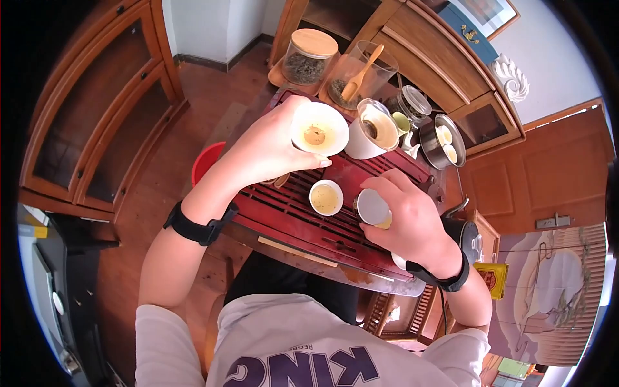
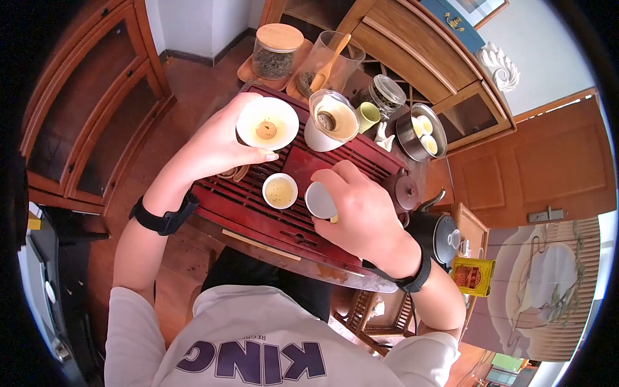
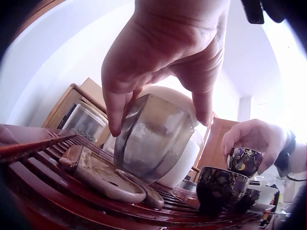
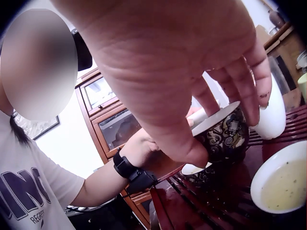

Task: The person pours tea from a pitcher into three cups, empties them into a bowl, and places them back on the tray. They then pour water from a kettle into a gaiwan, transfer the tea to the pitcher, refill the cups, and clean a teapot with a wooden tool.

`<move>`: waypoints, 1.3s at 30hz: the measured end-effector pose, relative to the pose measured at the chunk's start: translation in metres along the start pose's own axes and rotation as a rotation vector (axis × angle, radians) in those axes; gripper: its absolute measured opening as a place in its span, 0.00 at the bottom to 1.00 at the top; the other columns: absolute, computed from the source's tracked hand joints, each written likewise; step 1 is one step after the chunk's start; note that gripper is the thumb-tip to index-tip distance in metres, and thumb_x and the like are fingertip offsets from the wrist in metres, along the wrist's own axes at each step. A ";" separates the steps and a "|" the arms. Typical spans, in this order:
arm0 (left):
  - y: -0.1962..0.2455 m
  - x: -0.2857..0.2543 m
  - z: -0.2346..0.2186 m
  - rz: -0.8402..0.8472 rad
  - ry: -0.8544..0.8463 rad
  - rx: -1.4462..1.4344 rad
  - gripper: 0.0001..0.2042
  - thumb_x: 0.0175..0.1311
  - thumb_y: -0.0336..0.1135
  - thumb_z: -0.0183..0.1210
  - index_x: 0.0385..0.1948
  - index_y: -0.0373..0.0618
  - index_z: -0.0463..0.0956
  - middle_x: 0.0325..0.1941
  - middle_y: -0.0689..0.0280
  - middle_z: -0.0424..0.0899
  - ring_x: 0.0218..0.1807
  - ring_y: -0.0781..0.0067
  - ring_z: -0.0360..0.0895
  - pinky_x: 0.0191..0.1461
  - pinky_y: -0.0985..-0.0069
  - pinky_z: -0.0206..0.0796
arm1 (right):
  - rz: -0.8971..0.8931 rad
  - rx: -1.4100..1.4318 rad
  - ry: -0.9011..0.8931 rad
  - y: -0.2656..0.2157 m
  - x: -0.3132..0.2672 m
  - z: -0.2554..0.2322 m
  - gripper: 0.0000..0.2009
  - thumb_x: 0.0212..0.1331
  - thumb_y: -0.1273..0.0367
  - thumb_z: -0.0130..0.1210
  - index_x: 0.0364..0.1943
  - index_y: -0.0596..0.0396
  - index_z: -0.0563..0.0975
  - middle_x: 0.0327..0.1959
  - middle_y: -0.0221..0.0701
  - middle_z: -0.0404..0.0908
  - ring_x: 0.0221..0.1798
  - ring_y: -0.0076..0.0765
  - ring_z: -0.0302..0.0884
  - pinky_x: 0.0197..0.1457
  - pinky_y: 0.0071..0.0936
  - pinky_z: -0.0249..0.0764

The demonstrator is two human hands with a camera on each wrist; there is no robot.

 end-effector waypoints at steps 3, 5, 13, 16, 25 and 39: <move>0.002 -0.002 0.000 0.081 0.057 -0.018 0.32 0.49 0.36 0.76 0.55 0.39 0.68 0.51 0.58 0.80 0.56 0.63 0.78 0.61 0.68 0.69 | -0.002 -0.013 -0.016 0.002 0.000 0.006 0.25 0.40 0.72 0.68 0.48 0.52 0.75 0.40 0.37 0.75 0.41 0.49 0.79 0.42 0.40 0.79; 0.001 -0.003 0.001 0.080 0.059 -0.014 0.32 0.49 0.35 0.76 0.55 0.39 0.68 0.51 0.58 0.80 0.56 0.63 0.78 0.61 0.69 0.69 | 0.004 -0.024 -0.033 0.003 0.000 0.010 0.25 0.40 0.72 0.68 0.47 0.53 0.75 0.40 0.38 0.75 0.42 0.49 0.79 0.42 0.40 0.78; 0.000 -0.002 0.000 0.097 0.054 0.003 0.33 0.50 0.35 0.75 0.56 0.39 0.67 0.52 0.59 0.80 0.57 0.64 0.78 0.61 0.68 0.69 | 0.038 -0.053 -0.070 0.009 0.003 0.023 0.25 0.40 0.72 0.70 0.45 0.54 0.72 0.39 0.39 0.75 0.41 0.48 0.80 0.41 0.41 0.78; 0.001 -0.003 0.000 0.091 0.062 -0.002 0.33 0.50 0.35 0.75 0.57 0.40 0.67 0.52 0.59 0.80 0.57 0.64 0.78 0.61 0.68 0.69 | 0.046 -0.067 -0.121 0.010 0.003 0.029 0.25 0.40 0.71 0.71 0.45 0.55 0.71 0.38 0.39 0.74 0.41 0.48 0.80 0.41 0.40 0.78; -0.001 -0.002 0.000 0.093 0.051 -0.007 0.33 0.50 0.36 0.75 0.56 0.40 0.67 0.52 0.58 0.80 0.57 0.62 0.78 0.61 0.68 0.69 | 0.037 -0.050 -0.150 0.011 0.005 0.037 0.26 0.41 0.71 0.71 0.46 0.56 0.70 0.40 0.41 0.74 0.42 0.49 0.80 0.43 0.40 0.79; -0.003 -0.001 0.000 0.120 0.060 0.035 0.33 0.49 0.35 0.76 0.56 0.40 0.67 0.53 0.57 0.79 0.57 0.62 0.78 0.62 0.67 0.69 | -0.047 -0.056 -0.067 -0.002 0.008 0.032 0.47 0.35 0.63 0.78 0.66 0.59 0.66 0.49 0.42 0.75 0.51 0.49 0.78 0.53 0.39 0.76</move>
Point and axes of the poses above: each hand's wrist, its own x-axis towards the middle knuckle, its own z-axis out of the palm, y = z × x, the point moved 4 cm from there along x, towards the middle knuckle
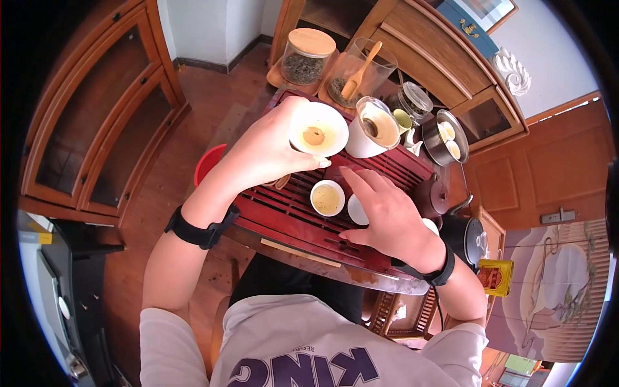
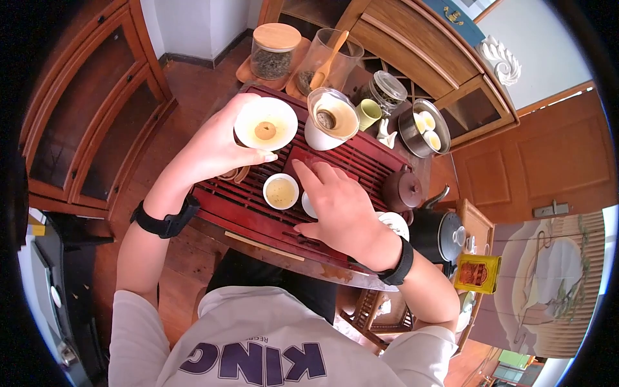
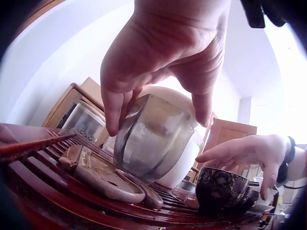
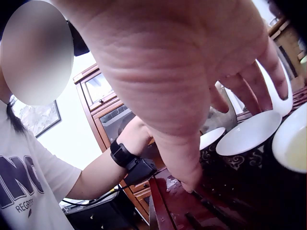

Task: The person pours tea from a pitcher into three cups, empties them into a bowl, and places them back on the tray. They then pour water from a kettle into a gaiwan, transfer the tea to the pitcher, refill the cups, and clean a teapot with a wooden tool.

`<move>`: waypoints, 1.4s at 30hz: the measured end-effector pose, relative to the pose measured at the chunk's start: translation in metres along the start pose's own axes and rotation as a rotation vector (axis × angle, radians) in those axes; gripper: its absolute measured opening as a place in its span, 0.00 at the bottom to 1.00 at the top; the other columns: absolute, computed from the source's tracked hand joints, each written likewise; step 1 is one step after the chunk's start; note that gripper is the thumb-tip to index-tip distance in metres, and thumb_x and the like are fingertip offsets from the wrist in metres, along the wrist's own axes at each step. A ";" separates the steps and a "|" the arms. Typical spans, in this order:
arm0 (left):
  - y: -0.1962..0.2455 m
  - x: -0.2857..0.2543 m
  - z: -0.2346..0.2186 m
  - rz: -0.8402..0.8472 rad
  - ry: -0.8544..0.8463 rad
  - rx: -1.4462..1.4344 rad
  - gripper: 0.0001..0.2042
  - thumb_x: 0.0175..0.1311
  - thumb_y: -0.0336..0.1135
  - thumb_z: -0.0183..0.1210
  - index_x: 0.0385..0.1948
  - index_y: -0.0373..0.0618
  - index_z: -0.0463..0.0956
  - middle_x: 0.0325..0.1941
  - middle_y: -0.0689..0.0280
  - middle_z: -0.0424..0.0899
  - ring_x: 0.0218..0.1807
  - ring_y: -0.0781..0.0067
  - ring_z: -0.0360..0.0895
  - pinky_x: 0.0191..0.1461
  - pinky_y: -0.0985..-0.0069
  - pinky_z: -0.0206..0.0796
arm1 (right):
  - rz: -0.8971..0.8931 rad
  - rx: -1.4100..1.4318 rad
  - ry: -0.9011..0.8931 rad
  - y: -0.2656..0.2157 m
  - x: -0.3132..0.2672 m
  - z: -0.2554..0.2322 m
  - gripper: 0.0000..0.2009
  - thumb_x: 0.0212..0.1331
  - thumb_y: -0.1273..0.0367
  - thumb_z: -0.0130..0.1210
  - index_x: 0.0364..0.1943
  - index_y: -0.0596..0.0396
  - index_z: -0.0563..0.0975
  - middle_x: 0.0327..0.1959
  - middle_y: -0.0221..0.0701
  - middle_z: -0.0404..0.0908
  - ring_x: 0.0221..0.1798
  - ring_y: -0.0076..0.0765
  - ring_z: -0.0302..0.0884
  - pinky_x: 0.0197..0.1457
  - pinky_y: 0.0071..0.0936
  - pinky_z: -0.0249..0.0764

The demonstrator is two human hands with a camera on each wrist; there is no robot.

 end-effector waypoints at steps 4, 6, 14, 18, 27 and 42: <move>0.000 0.001 -0.001 -0.057 -0.062 -0.009 0.37 0.48 0.27 0.75 0.62 0.40 0.65 0.57 0.59 0.77 0.61 0.68 0.75 0.66 0.69 0.66 | -0.030 0.028 0.018 -0.006 0.003 0.002 0.46 0.36 0.62 0.77 0.65 0.61 0.67 0.51 0.43 0.74 0.53 0.50 0.76 0.56 0.41 0.75; -0.001 0.001 0.000 -0.033 -0.053 -0.030 0.36 0.49 0.25 0.74 0.62 0.39 0.64 0.58 0.60 0.76 0.62 0.69 0.74 0.67 0.70 0.66 | -0.041 0.025 0.022 -0.008 0.004 0.004 0.46 0.37 0.62 0.77 0.65 0.61 0.67 0.50 0.43 0.74 0.52 0.50 0.76 0.56 0.41 0.75; 0.002 0.001 0.000 -0.078 -0.080 -0.072 0.36 0.50 0.23 0.71 0.63 0.39 0.63 0.59 0.61 0.75 0.63 0.70 0.72 0.68 0.70 0.64 | -0.066 0.021 -0.003 -0.016 0.008 0.011 0.39 0.45 0.65 0.72 0.64 0.62 0.68 0.45 0.41 0.76 0.51 0.47 0.77 0.58 0.39 0.72; 0.003 0.001 0.000 -0.088 -0.074 -0.069 0.36 0.49 0.23 0.71 0.63 0.39 0.63 0.59 0.61 0.75 0.64 0.71 0.72 0.69 0.70 0.63 | -0.062 -0.020 -0.013 -0.015 0.010 0.016 0.34 0.47 0.68 0.70 0.61 0.61 0.70 0.42 0.38 0.77 0.49 0.45 0.78 0.58 0.39 0.72; 0.006 0.002 -0.001 -0.114 -0.087 -0.047 0.37 0.49 0.23 0.71 0.63 0.39 0.63 0.59 0.61 0.75 0.64 0.70 0.72 0.69 0.70 0.64 | -0.059 -0.016 0.053 -0.014 0.014 0.018 0.30 0.44 0.70 0.71 0.55 0.59 0.73 0.37 0.39 0.79 0.44 0.47 0.79 0.53 0.40 0.74; 0.003 0.003 0.000 -0.120 -0.080 -0.057 0.38 0.47 0.23 0.73 0.63 0.38 0.63 0.59 0.61 0.75 0.64 0.71 0.72 0.69 0.70 0.64 | -0.024 -0.034 0.027 -0.015 0.017 0.018 0.28 0.43 0.70 0.71 0.52 0.58 0.73 0.36 0.38 0.80 0.43 0.48 0.79 0.50 0.39 0.75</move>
Point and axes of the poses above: each hand's wrist, its own x-axis towards the middle knuckle, its own z-axis out of the palm, y = z × x, the point moved 4 cm from there along x, towards the middle knuckle
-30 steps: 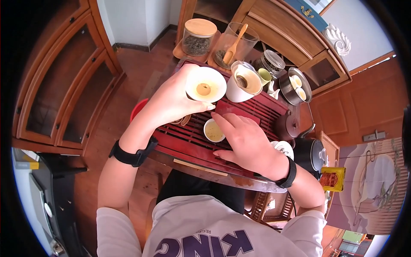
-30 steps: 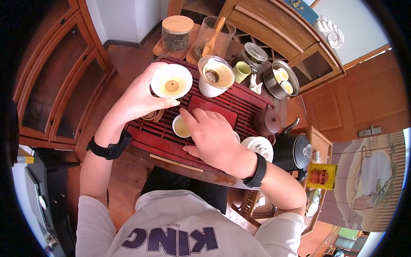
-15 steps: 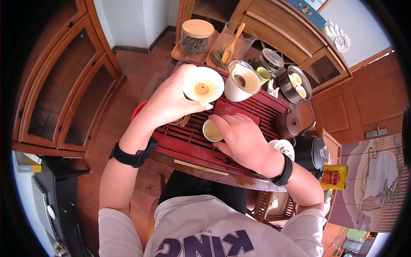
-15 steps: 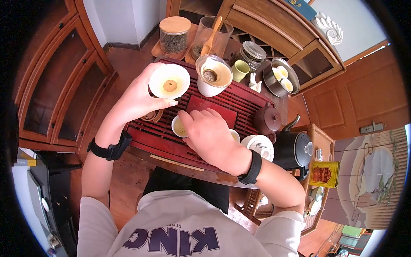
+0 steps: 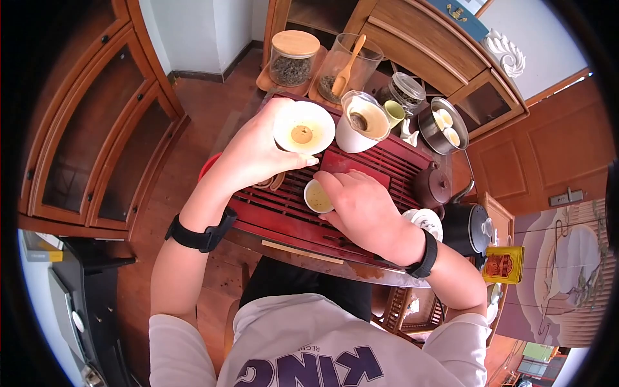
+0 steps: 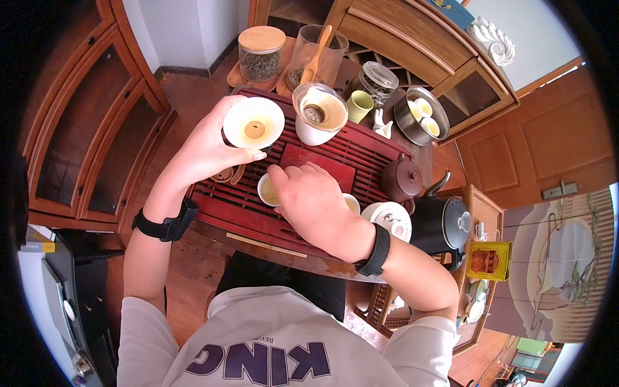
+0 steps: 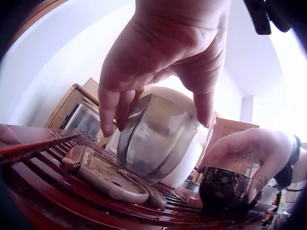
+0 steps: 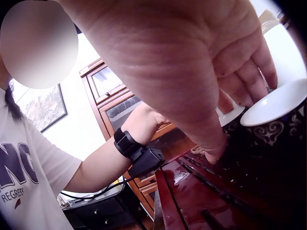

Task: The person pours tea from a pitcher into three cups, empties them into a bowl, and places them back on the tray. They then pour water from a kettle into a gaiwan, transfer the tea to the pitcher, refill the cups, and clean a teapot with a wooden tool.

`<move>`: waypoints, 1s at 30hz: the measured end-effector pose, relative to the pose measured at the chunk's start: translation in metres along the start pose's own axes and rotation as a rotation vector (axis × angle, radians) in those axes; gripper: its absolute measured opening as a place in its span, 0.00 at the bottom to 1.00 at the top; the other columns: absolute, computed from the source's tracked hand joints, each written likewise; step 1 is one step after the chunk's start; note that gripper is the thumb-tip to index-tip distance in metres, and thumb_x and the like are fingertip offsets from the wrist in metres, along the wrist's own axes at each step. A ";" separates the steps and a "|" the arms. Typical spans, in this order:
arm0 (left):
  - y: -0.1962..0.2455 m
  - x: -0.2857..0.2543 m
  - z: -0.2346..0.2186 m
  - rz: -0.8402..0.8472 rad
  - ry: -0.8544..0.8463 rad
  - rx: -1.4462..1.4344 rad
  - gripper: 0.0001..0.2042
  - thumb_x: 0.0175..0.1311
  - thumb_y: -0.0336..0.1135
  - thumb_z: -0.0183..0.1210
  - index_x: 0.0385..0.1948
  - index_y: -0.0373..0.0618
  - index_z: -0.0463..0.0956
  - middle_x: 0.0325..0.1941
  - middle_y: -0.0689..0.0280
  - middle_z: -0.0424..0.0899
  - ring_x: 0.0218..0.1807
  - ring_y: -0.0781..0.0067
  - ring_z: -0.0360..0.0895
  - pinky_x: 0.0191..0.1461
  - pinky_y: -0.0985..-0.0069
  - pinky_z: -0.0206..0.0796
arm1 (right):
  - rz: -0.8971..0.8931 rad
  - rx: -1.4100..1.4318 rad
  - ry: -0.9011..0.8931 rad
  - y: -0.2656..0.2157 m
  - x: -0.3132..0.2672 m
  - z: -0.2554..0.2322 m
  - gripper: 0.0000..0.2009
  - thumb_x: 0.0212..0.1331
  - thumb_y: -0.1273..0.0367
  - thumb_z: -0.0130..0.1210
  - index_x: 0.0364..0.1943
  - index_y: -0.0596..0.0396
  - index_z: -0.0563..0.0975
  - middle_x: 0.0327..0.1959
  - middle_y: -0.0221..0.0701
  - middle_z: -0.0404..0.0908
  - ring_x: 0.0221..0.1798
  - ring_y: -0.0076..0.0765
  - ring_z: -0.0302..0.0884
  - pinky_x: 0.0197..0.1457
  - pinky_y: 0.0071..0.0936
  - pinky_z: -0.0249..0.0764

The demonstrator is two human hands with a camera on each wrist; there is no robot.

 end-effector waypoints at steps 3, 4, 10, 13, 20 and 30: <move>0.001 0.000 0.000 0.009 0.000 0.000 0.38 0.47 0.23 0.73 0.63 0.38 0.63 0.59 0.61 0.75 0.64 0.71 0.72 0.69 0.70 0.63 | 0.004 0.010 -0.002 0.002 0.000 0.002 0.27 0.44 0.70 0.71 0.51 0.58 0.73 0.35 0.39 0.80 0.42 0.48 0.79 0.49 0.39 0.75; 0.001 0.000 0.000 0.009 0.000 0.001 0.38 0.47 0.23 0.73 0.63 0.38 0.63 0.59 0.61 0.75 0.64 0.71 0.72 0.69 0.70 0.63 | 0.004 0.019 -0.005 0.003 0.001 0.003 0.27 0.44 0.70 0.71 0.50 0.58 0.72 0.35 0.39 0.80 0.41 0.48 0.79 0.49 0.40 0.75; -0.004 0.000 0.000 0.085 0.060 0.000 0.34 0.47 0.32 0.77 0.56 0.41 0.67 0.54 0.59 0.78 0.57 0.65 0.77 0.62 0.68 0.69 | 0.036 0.018 -0.080 0.004 0.002 -0.002 0.31 0.43 0.67 0.73 0.54 0.58 0.72 0.36 0.40 0.80 0.42 0.50 0.79 0.49 0.41 0.76; -0.003 -0.001 0.000 0.095 0.050 -0.001 0.34 0.47 0.32 0.77 0.56 0.40 0.67 0.54 0.59 0.78 0.57 0.66 0.77 0.62 0.69 0.69 | -0.010 0.092 0.000 0.009 -0.004 -0.007 0.36 0.43 0.66 0.73 0.60 0.59 0.69 0.40 0.42 0.80 0.44 0.50 0.79 0.49 0.40 0.76; -0.002 0.000 0.000 0.085 0.042 -0.006 0.34 0.47 0.32 0.77 0.56 0.41 0.67 0.54 0.60 0.77 0.57 0.67 0.77 0.62 0.69 0.69 | -0.024 0.090 0.097 0.009 -0.036 -0.047 0.32 0.45 0.66 0.71 0.57 0.61 0.74 0.41 0.40 0.82 0.46 0.50 0.80 0.60 0.42 0.76; 0.004 0.001 0.001 0.014 0.056 0.010 0.35 0.46 0.33 0.78 0.56 0.39 0.67 0.54 0.60 0.80 0.57 0.68 0.78 0.62 0.69 0.70 | 0.134 0.245 0.382 -0.008 -0.123 -0.043 0.16 0.45 0.73 0.70 0.41 0.56 0.83 0.38 0.34 0.85 0.40 0.44 0.85 0.54 0.42 0.81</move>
Point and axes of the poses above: each hand's wrist, its own x-axis towards the middle knuckle, its own z-axis out of the palm, y = z × x, the point moved 4 cm from there along x, towards the middle knuckle
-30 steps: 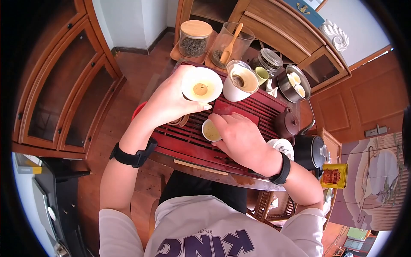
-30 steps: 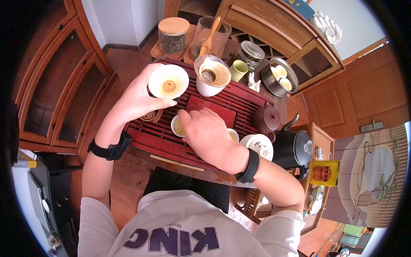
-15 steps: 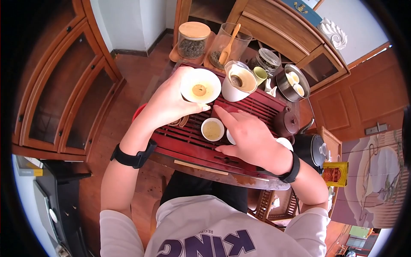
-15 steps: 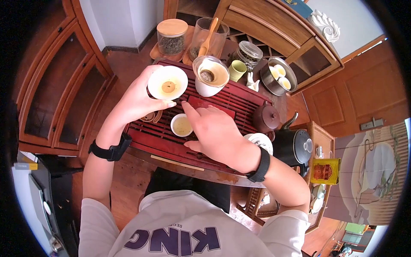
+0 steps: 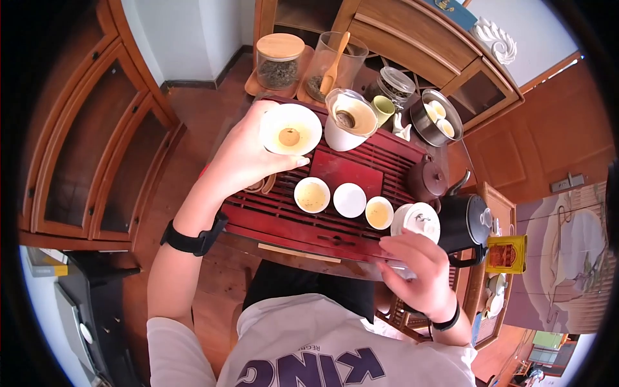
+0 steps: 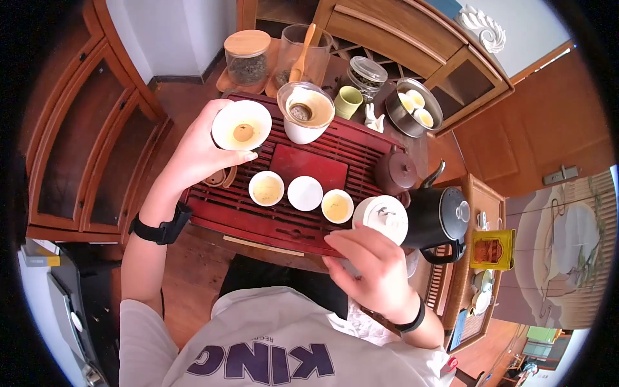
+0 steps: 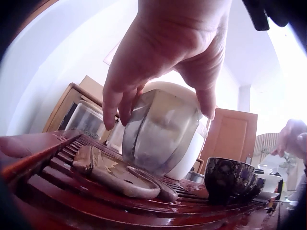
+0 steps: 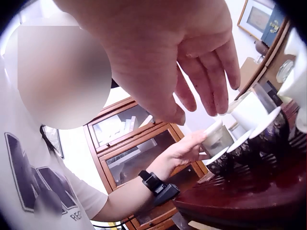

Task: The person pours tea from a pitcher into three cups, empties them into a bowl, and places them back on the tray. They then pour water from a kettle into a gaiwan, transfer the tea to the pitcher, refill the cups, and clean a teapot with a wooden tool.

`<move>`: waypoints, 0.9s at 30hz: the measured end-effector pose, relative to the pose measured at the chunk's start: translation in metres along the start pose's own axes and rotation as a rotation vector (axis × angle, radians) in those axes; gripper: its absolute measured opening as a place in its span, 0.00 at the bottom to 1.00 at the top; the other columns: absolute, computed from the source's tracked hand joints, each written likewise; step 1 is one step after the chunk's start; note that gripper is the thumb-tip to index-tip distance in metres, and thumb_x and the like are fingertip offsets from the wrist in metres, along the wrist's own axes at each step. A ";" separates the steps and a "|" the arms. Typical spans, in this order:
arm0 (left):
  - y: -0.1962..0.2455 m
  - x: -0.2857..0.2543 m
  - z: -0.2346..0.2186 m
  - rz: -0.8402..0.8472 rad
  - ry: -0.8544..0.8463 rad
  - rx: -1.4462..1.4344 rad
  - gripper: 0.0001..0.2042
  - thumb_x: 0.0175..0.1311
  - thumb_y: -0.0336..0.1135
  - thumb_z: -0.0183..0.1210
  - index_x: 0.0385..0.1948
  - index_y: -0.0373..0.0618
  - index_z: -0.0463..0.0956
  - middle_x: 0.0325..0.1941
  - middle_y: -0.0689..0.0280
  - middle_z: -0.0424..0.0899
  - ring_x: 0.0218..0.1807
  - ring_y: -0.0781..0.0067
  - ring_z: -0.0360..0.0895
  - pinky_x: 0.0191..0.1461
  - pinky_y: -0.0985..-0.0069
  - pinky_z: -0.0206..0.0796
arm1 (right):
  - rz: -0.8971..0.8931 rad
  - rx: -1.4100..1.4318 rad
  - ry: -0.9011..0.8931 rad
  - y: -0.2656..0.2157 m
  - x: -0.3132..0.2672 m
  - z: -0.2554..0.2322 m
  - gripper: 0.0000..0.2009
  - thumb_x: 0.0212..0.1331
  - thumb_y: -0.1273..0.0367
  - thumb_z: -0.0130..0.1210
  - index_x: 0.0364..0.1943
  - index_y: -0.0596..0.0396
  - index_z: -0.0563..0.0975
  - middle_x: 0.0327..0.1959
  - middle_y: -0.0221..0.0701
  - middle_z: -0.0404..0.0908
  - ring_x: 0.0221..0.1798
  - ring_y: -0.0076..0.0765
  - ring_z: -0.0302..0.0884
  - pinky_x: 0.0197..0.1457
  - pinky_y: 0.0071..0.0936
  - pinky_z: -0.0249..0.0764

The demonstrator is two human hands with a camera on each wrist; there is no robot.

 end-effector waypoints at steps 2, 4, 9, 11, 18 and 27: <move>-0.003 0.001 0.001 0.005 0.008 0.020 0.34 0.46 0.32 0.78 0.56 0.39 0.67 0.54 0.60 0.80 0.57 0.68 0.78 0.62 0.69 0.70 | 0.014 -0.005 0.020 -0.003 -0.013 0.002 0.14 0.45 0.74 0.69 0.40 0.56 0.83 0.37 0.34 0.85 0.38 0.42 0.85 0.52 0.40 0.82; 0.000 0.003 0.002 0.012 0.012 0.044 0.34 0.47 0.32 0.77 0.56 0.39 0.67 0.54 0.60 0.80 0.57 0.68 0.78 0.62 0.69 0.70 | 0.060 0.083 0.049 0.000 -0.028 0.009 0.14 0.44 0.75 0.69 0.39 0.57 0.83 0.37 0.34 0.85 0.38 0.42 0.85 0.52 0.40 0.82; 0.003 0.003 0.006 -0.054 0.009 0.029 0.33 0.48 0.27 0.75 0.58 0.40 0.68 0.54 0.65 0.78 0.58 0.75 0.75 0.64 0.73 0.68 | 0.061 0.095 0.147 0.004 -0.044 0.020 0.13 0.44 0.76 0.69 0.38 0.57 0.83 0.37 0.34 0.85 0.38 0.43 0.85 0.51 0.40 0.82; 0.000 0.003 0.006 -0.037 0.008 0.011 0.32 0.49 0.27 0.75 0.58 0.40 0.68 0.54 0.65 0.78 0.58 0.75 0.75 0.63 0.73 0.68 | 0.053 0.074 0.175 0.003 -0.039 0.016 0.14 0.44 0.76 0.69 0.39 0.57 0.83 0.38 0.34 0.85 0.38 0.43 0.85 0.52 0.41 0.82; 0.000 0.007 0.008 0.028 0.047 -0.079 0.31 0.53 0.24 0.72 0.59 0.38 0.68 0.55 0.65 0.78 0.58 0.75 0.75 0.63 0.73 0.69 | -0.020 0.101 0.379 0.012 0.008 0.018 0.15 0.46 0.76 0.67 0.42 0.57 0.82 0.39 0.38 0.84 0.42 0.48 0.83 0.57 0.45 0.78; 0.027 0.005 -0.020 -0.011 0.104 -0.103 0.29 0.53 0.24 0.73 0.57 0.36 0.68 0.52 0.63 0.81 0.54 0.75 0.79 0.59 0.75 0.72 | 0.206 -0.165 0.190 0.020 0.037 0.063 0.34 0.41 0.70 0.71 0.59 0.63 0.74 0.48 0.41 0.79 0.53 0.48 0.77 0.66 0.46 0.70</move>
Point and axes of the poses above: each hand's wrist, its own x-axis towards the middle knuckle, its own z-axis out of the palm, y = z × x, the point moved 4 cm from there along x, towards the middle knuckle
